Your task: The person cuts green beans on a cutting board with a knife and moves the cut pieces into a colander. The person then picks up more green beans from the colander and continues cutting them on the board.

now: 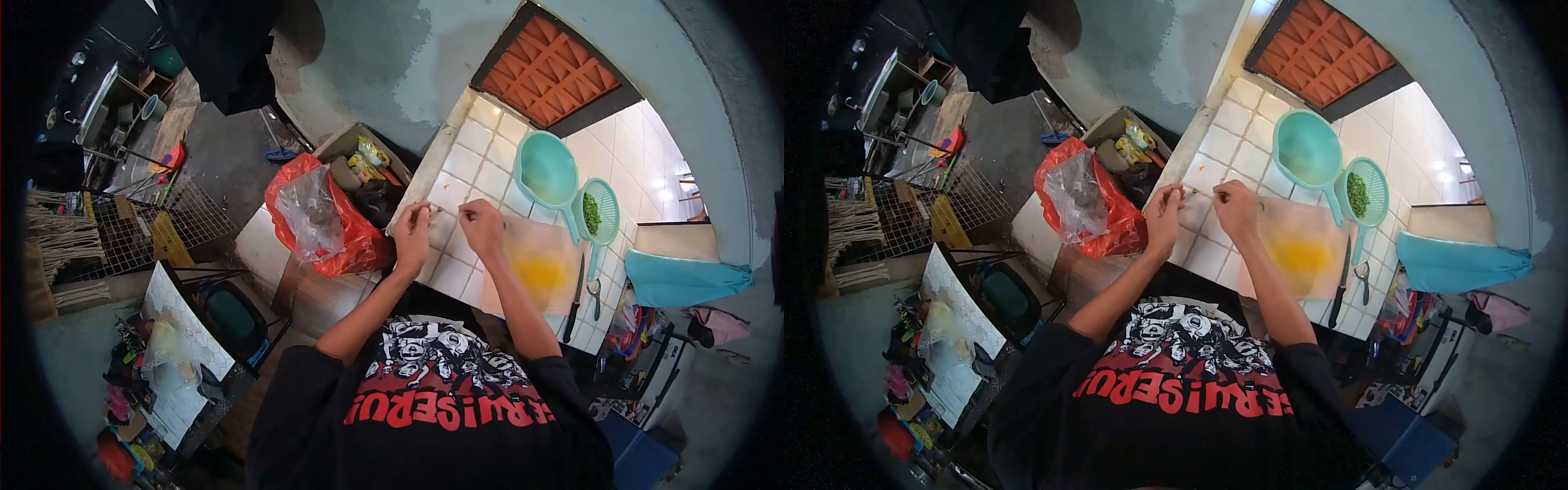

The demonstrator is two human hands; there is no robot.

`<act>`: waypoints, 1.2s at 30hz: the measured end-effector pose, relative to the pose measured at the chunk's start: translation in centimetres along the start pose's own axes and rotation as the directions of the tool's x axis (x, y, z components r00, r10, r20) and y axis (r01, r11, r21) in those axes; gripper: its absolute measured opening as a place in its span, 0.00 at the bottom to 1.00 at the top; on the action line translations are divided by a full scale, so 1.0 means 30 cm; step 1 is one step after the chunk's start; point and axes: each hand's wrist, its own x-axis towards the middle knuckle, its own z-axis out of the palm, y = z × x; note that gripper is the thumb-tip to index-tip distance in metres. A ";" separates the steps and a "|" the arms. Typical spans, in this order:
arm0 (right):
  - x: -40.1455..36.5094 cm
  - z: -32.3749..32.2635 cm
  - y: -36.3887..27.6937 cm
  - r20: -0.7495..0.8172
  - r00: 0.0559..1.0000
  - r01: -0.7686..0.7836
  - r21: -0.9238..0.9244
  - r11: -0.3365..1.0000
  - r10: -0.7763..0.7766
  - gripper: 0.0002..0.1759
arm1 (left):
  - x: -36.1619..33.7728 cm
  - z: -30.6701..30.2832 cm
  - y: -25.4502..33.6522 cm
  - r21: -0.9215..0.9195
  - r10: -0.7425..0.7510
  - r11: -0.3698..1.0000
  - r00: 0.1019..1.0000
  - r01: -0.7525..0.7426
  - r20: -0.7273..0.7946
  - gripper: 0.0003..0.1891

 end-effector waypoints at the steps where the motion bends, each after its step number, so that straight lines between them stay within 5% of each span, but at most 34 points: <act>1: -0.011 -0.018 -0.015 -0.021 0.990 -0.131 0.210 0.969 0.138 0.09 | 0.005 -0.002 -0.003 -0.002 -0.005 1.000 1.000 0.005 0.003 0.12; 2: -0.023 -0.037 -0.031 -0.014 0.961 -0.245 0.411 0.878 0.275 0.09 | 0.009 -0.003 -0.007 -0.162 -0.145 0.975 0.988 0.151 0.049 0.17; 4: -0.066 -0.068 -0.103 -0.003 0.973 -0.201 0.486 0.850 0.232 0.10 | 0.007 0.000 0.008 -0.307 -0.277 0.903 0.954 0.300 0.118 0.22; 6: -0.107 -0.114 -0.213 0.004 0.994 -0.092 0.543 0.835 0.107 0.10 | -0.004 0.022 0.035 -0.502 -0.482 0.570 0.760 0.650 0.436 0.30; 7: -0.129 -0.113 -0.230 -0.002 0.993 -0.096 0.540 0.836 0.115 0.10 | -0.012 0.035 0.049 -0.496 -0.485 0.567 0.753 0.658 0.444 0.30; 9: -0.160 -0.112 -0.251 -0.022 0.987 0.161 0.173 0.972 -0.159 0.10 | -0.024 0.057 0.068 -0.465 -0.488 0.523 0.698 0.714 0.524 0.32; 15: -0.175 -0.137 -0.287 0.003 0.984 0.176 0.212 0.961 -0.180 0.08 | -0.005 0.003 -0.012 -0.415 -0.534 0.570 0.704 0.709 0.468 0.30; 17: -0.155 -0.134 -0.289 0.007 0.990 0.134 0.266 0.955 -0.141 0.07 | 0.031 -0.064 -0.179 -0.526 -0.281 0.283 0.593 0.802 0.755 0.29; 18: -0.139 -0.130 -0.289 0.014 0.994 0.094 0.322 0.942 -0.104 0.06 | 0.010 -0.039 -0.124 -0.528 -0.280 0.282 0.595 0.801 0.753 0.29; 20: -0.073 -0.124 -0.267 0.036 0.999 -0.009 0.312 0.950 -0.003 0.08 | -0.049 0.035 0.046 -0.439 -0.616 0.580 0.722 0.686 0.314 0.28; 22: 0.016 -0.099 -0.217 0.058 0.993 -0.115 0.295 0.948 0.103 0.09 | -0.056 0.004 0.032 -0.442 -0.635 0.586 0.724 0.679 0.271 0.28; 24: 0.093 -0.033 -0.130 -0.016 0.969 0.248 0.058 0.967 -0.247 0.13 | -0.057 -0.031 0.022 -0.449 -0.664 0.581 0.714 0.679 0.222 0.26; 27: 0.118 0.042 -0.082 0.135 0.926 0.371 -0.165 0.914 -0.352 0.16 | -0.068 -0.071 0.008 -0.446 -0.638 0.592 0.728 0.671 0.250 0.27; 31: 0.027 0.052 -0.100 0.246 0.934 0.300 -0.138 0.944 -0.261 0.16 | -0.095 -0.102 0.022 -0.482 -0.641 0.587 0.737 0.650 0.214 0.27; 36: -0.025 0.046 -0.111 0.145 0.932 0.349 -0.123 0.929 -0.331 0.12 | -0.088 -0.125 0.033 -0.494 -0.640 0.604 0.750 0.626 0.168 0.27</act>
